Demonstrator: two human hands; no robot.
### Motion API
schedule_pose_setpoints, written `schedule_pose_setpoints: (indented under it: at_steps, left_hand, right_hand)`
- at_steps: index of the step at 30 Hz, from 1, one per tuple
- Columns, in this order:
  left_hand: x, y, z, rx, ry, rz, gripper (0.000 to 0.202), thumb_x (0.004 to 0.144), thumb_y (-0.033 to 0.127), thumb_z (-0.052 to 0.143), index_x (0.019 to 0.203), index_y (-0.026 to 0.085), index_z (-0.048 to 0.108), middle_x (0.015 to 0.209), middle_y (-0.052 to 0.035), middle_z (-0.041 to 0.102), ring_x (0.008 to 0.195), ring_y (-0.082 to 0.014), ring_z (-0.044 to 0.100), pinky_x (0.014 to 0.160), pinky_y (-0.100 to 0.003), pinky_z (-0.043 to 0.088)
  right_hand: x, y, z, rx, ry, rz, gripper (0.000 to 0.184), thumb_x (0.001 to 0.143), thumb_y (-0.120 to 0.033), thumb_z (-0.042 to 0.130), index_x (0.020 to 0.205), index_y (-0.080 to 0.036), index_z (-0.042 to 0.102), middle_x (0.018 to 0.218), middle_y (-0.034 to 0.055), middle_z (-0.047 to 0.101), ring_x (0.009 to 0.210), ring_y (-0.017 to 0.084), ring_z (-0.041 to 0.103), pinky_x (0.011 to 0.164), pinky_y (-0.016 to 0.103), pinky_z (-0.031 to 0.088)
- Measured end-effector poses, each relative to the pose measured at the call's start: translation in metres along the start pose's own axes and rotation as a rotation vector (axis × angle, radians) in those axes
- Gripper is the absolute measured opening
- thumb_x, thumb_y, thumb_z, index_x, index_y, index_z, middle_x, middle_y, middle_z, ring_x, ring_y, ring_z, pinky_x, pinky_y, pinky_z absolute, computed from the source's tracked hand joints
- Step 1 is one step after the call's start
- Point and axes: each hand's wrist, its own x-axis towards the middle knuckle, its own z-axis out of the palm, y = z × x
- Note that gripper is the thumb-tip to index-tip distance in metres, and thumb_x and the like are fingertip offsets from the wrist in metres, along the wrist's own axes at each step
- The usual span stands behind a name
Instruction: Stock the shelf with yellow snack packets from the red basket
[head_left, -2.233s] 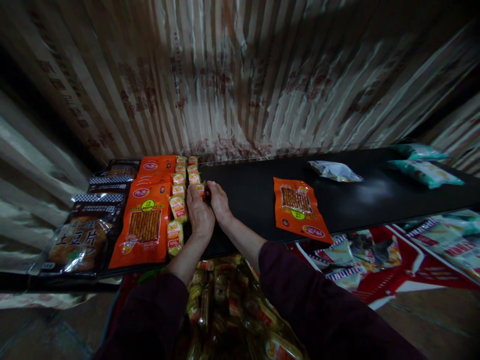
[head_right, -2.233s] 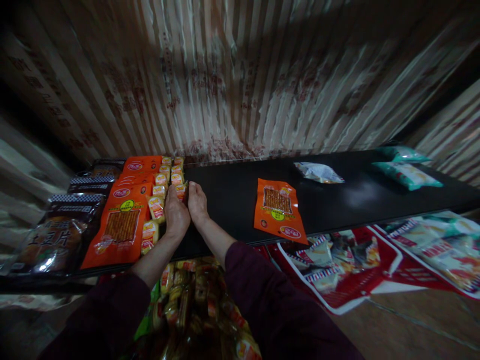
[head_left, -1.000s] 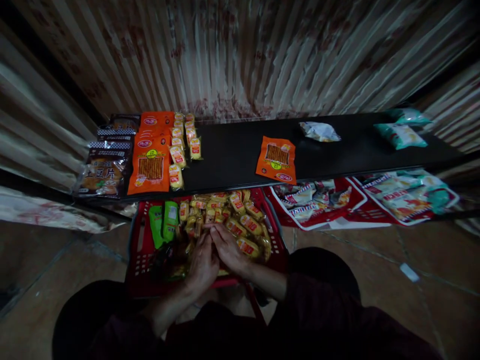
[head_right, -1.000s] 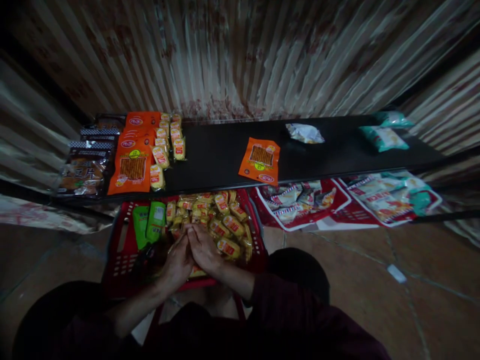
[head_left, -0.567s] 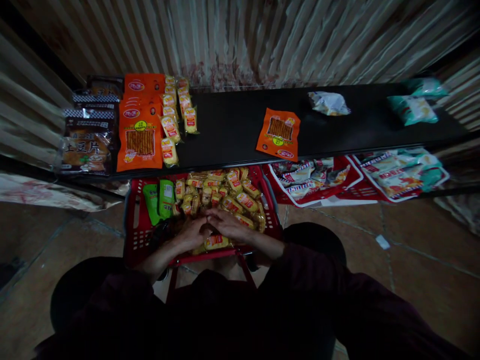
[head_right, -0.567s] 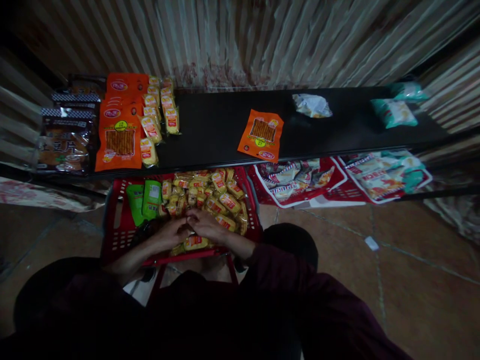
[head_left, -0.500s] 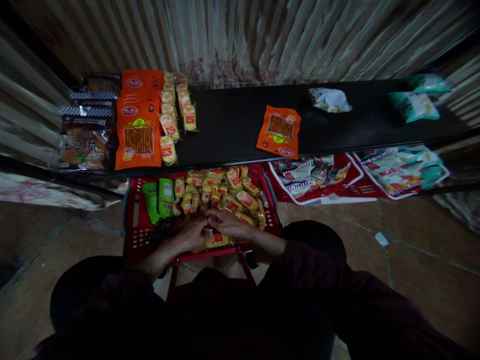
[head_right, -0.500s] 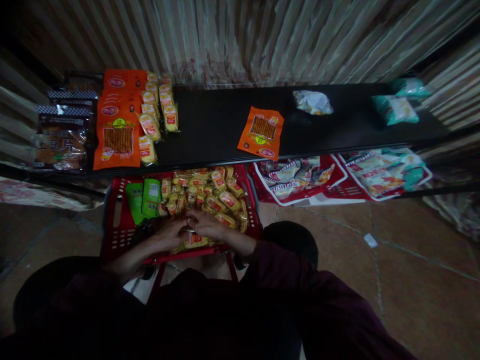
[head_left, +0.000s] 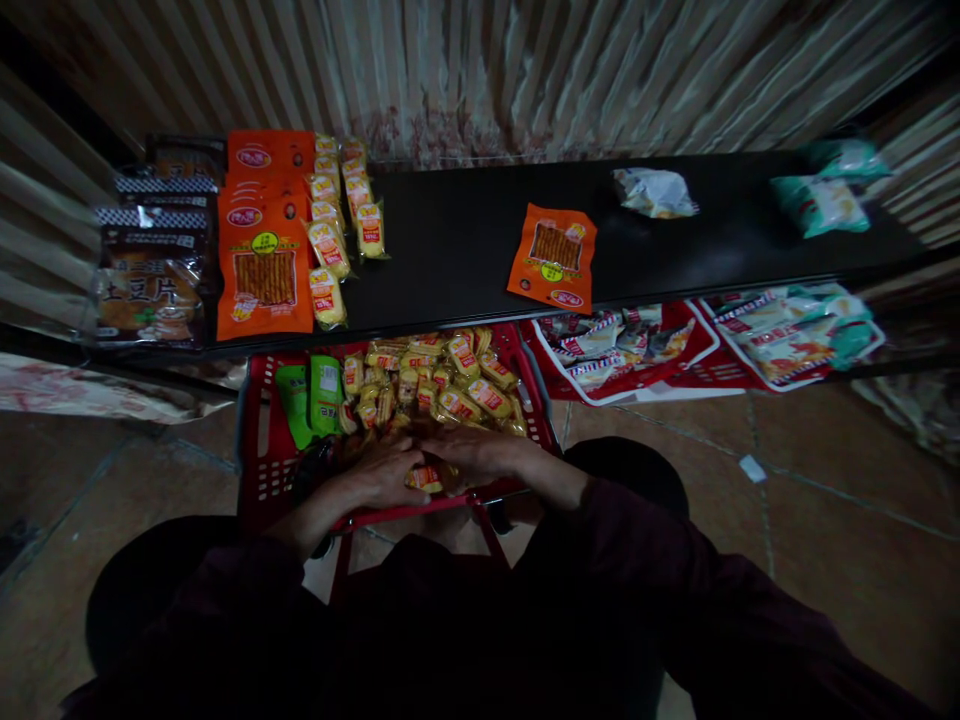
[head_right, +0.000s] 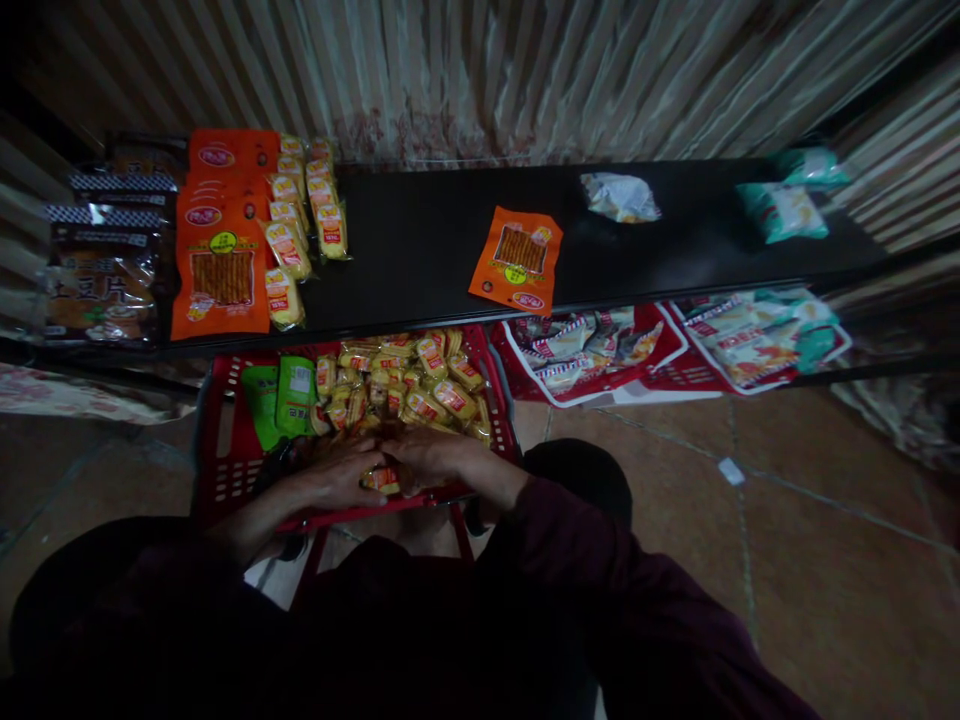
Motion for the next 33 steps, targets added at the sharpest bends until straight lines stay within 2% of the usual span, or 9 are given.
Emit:
schedule_pose_setpoints:
  at_steps: [2, 5, 10, 15, 19, 22, 26, 29, 33]
  left_hand:
    - [0.003, 0.001, -0.001, -0.025, -0.007, 0.013, 0.046, 0.065, 0.042, 0.067, 0.108, 0.025, 0.064, 0.115, -0.0060, 0.058, 0.107, -0.0237, 0.054, 0.092, -0.033, 0.041]
    - [0.007, 0.004, -0.004, -0.052, 0.010, 0.022, 0.043, 0.068, 0.040, 0.063, 0.107, 0.023, 0.063, 0.116, -0.0065, 0.058, 0.106, -0.0228, 0.054, 0.092, -0.032, 0.041]
    - [0.013, 0.003, -0.009, -0.146, 0.140, -0.054, 0.040, 0.069, 0.039, 0.063, 0.104, 0.020, 0.062, 0.113, -0.0073, 0.061, 0.102, -0.0235, 0.057, 0.087, -0.032, 0.043]
    - [0.020, -0.003, -0.015, -0.448, 0.246, -0.136, 0.042, 0.071, 0.043, 0.063, 0.103, 0.016, 0.058, 0.100, -0.0062, 0.066, 0.090, -0.0201, 0.060, 0.081, -0.032, 0.046]
    - [0.022, -0.004, -0.027, -0.744, 0.292, -0.069, 0.039, 0.074, 0.045, 0.061, 0.099, 0.015, 0.058, 0.104, -0.0083, 0.065, 0.096, -0.0191, 0.060, 0.086, -0.032, 0.045]
    - [0.018, 0.001, -0.039, -0.880, 0.308, -0.101, 0.043, 0.072, 0.046, 0.065, 0.102, 0.015, 0.060, 0.109, -0.0097, 0.064, 0.098, -0.0199, 0.060, 0.085, -0.033, 0.046]
    - [0.014, 0.006, -0.051, -1.094, 0.345, -0.170, 0.047, 0.066, 0.039, 0.071, 0.104, 0.014, 0.062, 0.109, -0.0105, 0.064, 0.094, -0.0209, 0.061, 0.073, -0.032, 0.051]
    - [0.012, 0.008, -0.057, -1.224, 0.399, -0.146, 0.041, 0.067, 0.032, 0.071, 0.102, 0.014, 0.063, 0.110, -0.0108, 0.064, 0.094, -0.0201, 0.061, 0.073, -0.031, 0.052]
    - [0.012, 0.009, -0.059, -1.287, 0.493, -0.162, 0.031, 0.068, 0.022, 0.067, 0.097, 0.013, 0.064, 0.107, -0.0102, 0.064, 0.094, -0.0185, 0.061, 0.073, -0.029, 0.051]
  right_hand:
    - [0.003, 0.001, -0.001, 0.020, -0.001, -0.001, 0.057, 0.046, -0.015, 0.081, 0.101, -0.024, 0.069, 0.096, 0.0034, 0.070, 0.087, 0.022, 0.063, 0.079, 0.032, 0.049]
    - [0.005, -0.001, -0.010, 0.077, 0.013, -0.020, 0.052, 0.050, -0.014, 0.078, 0.100, -0.026, 0.069, 0.102, 0.0021, 0.070, 0.091, 0.021, 0.063, 0.083, 0.031, 0.049]
    - [0.005, -0.011, -0.034, -0.007, -0.037, 0.044, 0.061, 0.060, -0.016, 0.074, 0.119, -0.027, 0.060, 0.115, 0.0043, 0.066, 0.099, 0.023, 0.063, 0.086, 0.033, 0.048]
    - [0.009, -0.012, -0.047, 0.013, 0.104, 0.019, 0.057, 0.068, -0.018, 0.068, 0.123, -0.025, 0.057, 0.121, 0.0071, 0.063, 0.107, 0.025, 0.059, 0.093, 0.038, 0.044]
    - [0.014, -0.010, -0.053, 0.118, 0.219, -0.009, 0.050, 0.070, -0.013, 0.063, 0.118, -0.024, 0.061, 0.112, 0.0033, 0.067, 0.097, 0.020, 0.063, 0.091, 0.035, 0.045]
    - [0.017, -0.009, -0.056, 0.213, 0.258, -0.026, 0.047, 0.071, -0.015, 0.061, 0.118, -0.023, 0.061, 0.103, 0.0015, 0.069, 0.088, 0.017, 0.063, 0.085, 0.032, 0.048]
    - [0.021, -0.007, -0.057, 0.381, 0.323, -0.016, 0.042, 0.072, -0.016, 0.061, 0.113, -0.021, 0.062, 0.102, 0.0009, 0.067, 0.087, 0.016, 0.063, 0.081, 0.031, 0.050]
    - [0.023, -0.004, -0.057, 0.499, 0.339, 0.038, 0.041, 0.073, -0.017, 0.060, 0.113, -0.019, 0.059, 0.103, 0.0021, 0.066, 0.084, 0.016, 0.063, 0.079, 0.032, 0.051]
    - [0.028, 0.002, -0.051, 0.538, 0.383, 0.080, 0.037, 0.074, -0.017, 0.061, 0.110, -0.019, 0.059, 0.105, 0.0026, 0.065, 0.091, 0.016, 0.062, 0.085, 0.033, 0.049]
